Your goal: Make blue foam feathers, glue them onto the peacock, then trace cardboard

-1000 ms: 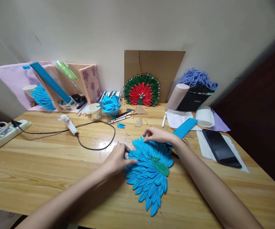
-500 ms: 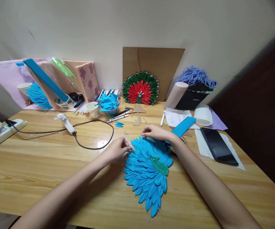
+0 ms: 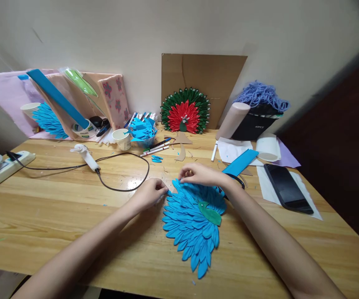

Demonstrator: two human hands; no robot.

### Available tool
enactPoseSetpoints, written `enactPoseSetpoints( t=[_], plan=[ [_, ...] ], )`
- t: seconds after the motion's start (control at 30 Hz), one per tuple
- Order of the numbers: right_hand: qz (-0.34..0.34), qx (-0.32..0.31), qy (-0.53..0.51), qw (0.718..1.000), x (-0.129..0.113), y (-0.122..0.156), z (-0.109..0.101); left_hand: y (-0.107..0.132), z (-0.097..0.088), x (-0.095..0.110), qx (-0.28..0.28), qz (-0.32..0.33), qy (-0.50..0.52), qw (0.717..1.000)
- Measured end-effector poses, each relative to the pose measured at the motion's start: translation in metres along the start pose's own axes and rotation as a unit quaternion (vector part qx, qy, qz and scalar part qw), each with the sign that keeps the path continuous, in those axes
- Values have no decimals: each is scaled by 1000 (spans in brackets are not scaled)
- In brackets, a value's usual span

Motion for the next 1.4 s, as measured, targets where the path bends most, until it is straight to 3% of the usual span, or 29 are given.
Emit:
enactPoseSetpoints(
  t=[0.1, 0.23, 0.73, 1.0, 1.4],
  plan=[
    [-48, -44, 28, 997, -23, -3, 17, 2, -1, -1, 4, -2, 0, 1000],
    [-59, -48, 58, 995, -32, -6, 29, 4, -2, -2, 15, -12, 1, 1000],
    [-63, -72, 49, 994, -31, -8, 33, 2, -2, -5, 16, 3, 17, 1000],
    [-86, -103, 10, 991, -27, -7, 31, 7, 4, -4, 49, 7, 48, 998],
    [-80, -117, -10, 990, -23, -7, 33, 13, 10, 3, 72, 10, 3, 997]
  ],
)
Point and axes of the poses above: each hand's wrist, its own y-axis away from the middle knuckle, its own z-axis out of the palm, x = y × z, the point moved 8 cm from there along -y, towards the middle knuckle, and after that the axes turned 13 degrees about -x, right-handed, at the moved point
